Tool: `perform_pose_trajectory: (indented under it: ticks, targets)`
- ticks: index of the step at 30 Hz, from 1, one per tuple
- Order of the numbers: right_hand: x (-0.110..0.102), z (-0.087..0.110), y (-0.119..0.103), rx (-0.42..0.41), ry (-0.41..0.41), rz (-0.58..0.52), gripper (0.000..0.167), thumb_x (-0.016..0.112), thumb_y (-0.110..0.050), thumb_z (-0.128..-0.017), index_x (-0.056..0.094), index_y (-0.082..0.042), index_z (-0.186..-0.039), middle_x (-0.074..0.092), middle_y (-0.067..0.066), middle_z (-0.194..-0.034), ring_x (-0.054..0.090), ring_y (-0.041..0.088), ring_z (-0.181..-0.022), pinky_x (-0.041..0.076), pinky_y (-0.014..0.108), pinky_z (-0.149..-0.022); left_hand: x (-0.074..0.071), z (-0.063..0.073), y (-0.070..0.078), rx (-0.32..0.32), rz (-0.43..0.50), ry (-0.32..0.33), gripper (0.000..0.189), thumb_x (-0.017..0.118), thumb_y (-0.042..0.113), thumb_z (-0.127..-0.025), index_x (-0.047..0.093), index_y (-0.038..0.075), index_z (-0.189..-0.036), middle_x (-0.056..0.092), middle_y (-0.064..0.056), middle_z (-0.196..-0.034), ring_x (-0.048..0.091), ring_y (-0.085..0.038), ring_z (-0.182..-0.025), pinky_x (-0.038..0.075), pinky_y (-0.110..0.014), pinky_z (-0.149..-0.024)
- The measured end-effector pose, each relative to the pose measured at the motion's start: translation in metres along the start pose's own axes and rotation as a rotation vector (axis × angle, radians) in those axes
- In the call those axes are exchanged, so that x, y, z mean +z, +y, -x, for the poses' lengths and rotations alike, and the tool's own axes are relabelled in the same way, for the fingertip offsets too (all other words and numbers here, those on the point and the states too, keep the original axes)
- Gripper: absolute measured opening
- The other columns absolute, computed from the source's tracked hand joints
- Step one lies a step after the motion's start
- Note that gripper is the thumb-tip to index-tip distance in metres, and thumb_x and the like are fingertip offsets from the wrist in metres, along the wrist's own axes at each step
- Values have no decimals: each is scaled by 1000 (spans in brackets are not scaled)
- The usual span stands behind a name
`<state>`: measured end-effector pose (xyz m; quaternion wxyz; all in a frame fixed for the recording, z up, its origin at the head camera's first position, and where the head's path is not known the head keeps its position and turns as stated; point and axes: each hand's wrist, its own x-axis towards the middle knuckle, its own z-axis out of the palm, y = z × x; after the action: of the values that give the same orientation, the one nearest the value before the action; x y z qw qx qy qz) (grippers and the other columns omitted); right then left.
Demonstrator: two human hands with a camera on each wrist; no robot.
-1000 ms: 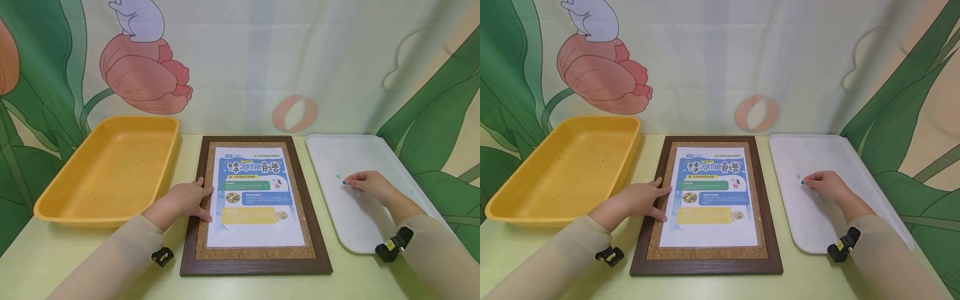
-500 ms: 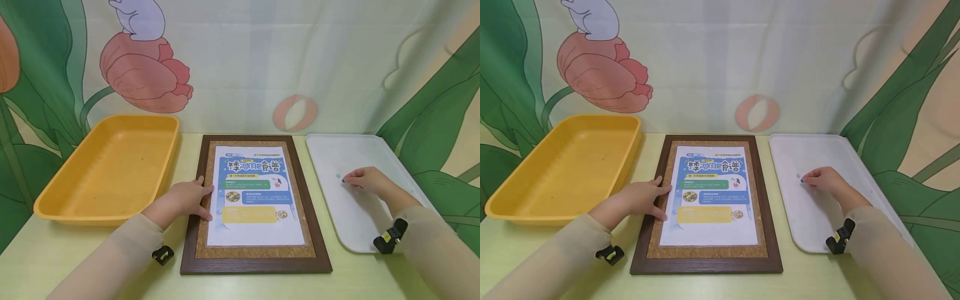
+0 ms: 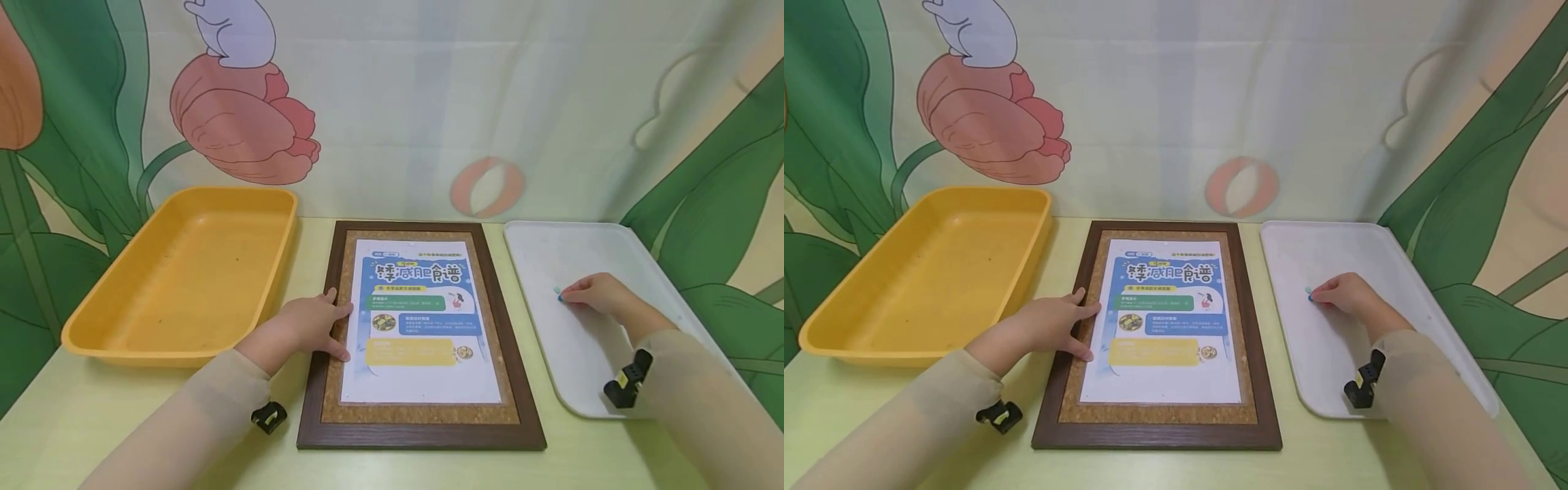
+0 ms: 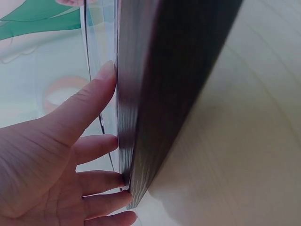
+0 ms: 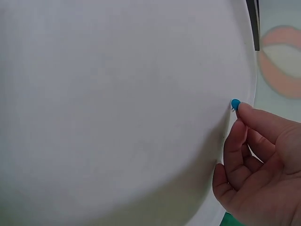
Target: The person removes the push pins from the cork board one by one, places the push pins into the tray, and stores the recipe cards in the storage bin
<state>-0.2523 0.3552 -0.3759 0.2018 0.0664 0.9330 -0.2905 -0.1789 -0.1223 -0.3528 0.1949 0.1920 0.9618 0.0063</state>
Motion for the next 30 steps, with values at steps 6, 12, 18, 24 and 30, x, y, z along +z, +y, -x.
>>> perform_pose_trajectory:
  ticks: [6,12,18,24,30]
  targets:
    - [1,-2,1,31,6,9,38,64,-31,-88,65,4,-105,65,4,-87,52,24,-90,40,39,-83,1,-1,0,4,0,13,89,73,56,-69,42,14,-142,28,-24,-147,36,-38,-130,43,-46,-91]
    - [1,-4,2,40,15,-8,38,65,-30,-88,65,4,-105,66,4,-87,53,25,-92,40,43,-86,1,0,0,5,-1,16,89,73,55,-70,42,14,-142,28,-24,-147,36,-37,-130,43,-46,-90]
    - [-1,-3,3,-8,16,0,41,65,-31,-88,65,5,-107,68,3,-88,54,27,-97,38,46,-89,0,1,1,4,3,19,88,73,55,-70,42,13,-141,28,-24,-147,36,-37,-130,43,-46,-91]
    - [1,-3,5,47,15,-36,45,65,-35,-87,62,3,-109,67,7,-94,52,31,-102,36,49,-94,3,-1,1,14,-18,25,89,73,56,-69,43,13,-141,29,-25,-146,36,-37,-130,43,-45,-91]
    - [1,-3,5,21,32,-30,44,65,-34,-87,64,4,-109,68,10,-97,53,33,-104,37,49,-93,4,-2,1,8,-10,29,89,74,55,-69,43,13,-141,29,-24,-146,37,-37,-129,43,-45,-91]
